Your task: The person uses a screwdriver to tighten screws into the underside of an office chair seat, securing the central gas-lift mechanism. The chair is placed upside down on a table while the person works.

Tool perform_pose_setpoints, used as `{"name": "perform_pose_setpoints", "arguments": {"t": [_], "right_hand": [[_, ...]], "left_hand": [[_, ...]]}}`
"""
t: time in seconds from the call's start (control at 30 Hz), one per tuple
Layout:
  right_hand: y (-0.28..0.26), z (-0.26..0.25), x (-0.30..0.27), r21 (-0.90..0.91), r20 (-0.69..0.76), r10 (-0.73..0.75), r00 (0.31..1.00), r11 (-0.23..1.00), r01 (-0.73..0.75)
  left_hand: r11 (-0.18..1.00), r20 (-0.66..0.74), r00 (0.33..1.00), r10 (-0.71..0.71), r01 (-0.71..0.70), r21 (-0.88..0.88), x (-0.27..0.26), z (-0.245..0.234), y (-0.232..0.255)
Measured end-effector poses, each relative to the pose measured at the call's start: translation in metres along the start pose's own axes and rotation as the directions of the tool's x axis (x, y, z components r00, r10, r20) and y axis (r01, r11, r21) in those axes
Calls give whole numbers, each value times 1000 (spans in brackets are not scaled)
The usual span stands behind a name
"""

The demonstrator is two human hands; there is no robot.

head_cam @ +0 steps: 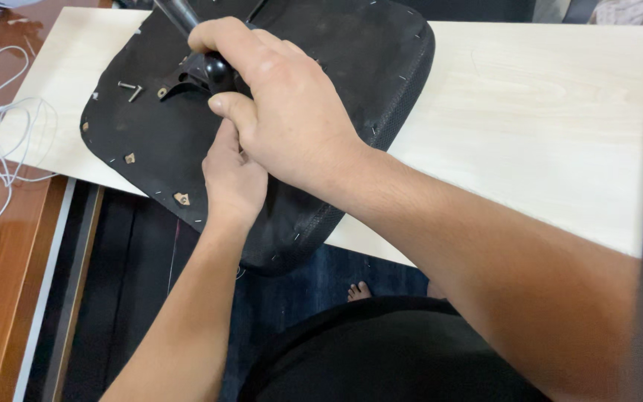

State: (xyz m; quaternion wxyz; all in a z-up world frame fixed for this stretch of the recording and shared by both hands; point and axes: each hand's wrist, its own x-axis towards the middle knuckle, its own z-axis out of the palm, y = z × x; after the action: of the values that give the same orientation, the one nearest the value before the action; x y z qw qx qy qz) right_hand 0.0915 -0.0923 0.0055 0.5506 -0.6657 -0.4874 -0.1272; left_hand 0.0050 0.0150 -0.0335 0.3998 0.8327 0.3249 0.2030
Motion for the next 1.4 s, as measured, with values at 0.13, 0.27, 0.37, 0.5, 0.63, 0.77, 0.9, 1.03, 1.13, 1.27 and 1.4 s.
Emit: {"name": "perform_pose_setpoints", "arguments": {"t": [0.13, 0.27, 0.37, 0.5, 0.63, 0.77, 0.9, 1.03, 1.13, 1.27, 1.4], "right_hand": [[-3, 2, 0, -39, -13, 37, 999, 999, -37], [-11, 4, -1, -44, -40, 56, 998, 997, -58], [-17, 5, -2, -53, -152, -105, 983, 994, 98], [-18, 6, 2, -82, -185, 85, 979, 991, -102], [-18, 0, -4, -134, -260, 32, 965, 989, -69], [-16, -9, -8, -115, -239, 189, 952, 968, -221], [-13, -16, -12, -112, -388, -45, 921, 994, 2], [3, -27, -18, 37, -405, 444, 799, 881, -471], [20, -39, -23, 198, -464, 485, 741, 873, -446], [37, -49, -40, 461, -410, 709, 574, 704, -540], [41, -53, -54, 625, -311, 854, 417, 515, -587]], "left_hand": [[982, 95, 995, 20, -37, 186, 9, 0, -26], [900, 150, 948, 281, -315, 303, 23, 2, -56], [825, 184, 907, 378, -420, 377, 35, 4, -73], [813, 198, 883, 426, -469, 345, 35, 0, -83], [874, 175, 890, 421, -449, 186, 32, -4, -82], [904, 153, 921, 358, -383, 192, 35, -3, -76], [963, 123, 963, 240, -253, 98, 41, -7, -74], [993, 59, 995, 83, -77, -92, 41, -10, -78], [960, 4, 1000, -29, 29, -278, 45, -12, -77], [977, -109, 990, -95, 72, -200, 47, -18, -79], [993, -252, 968, 2, 28, 117, 41, -24, -81]]}}
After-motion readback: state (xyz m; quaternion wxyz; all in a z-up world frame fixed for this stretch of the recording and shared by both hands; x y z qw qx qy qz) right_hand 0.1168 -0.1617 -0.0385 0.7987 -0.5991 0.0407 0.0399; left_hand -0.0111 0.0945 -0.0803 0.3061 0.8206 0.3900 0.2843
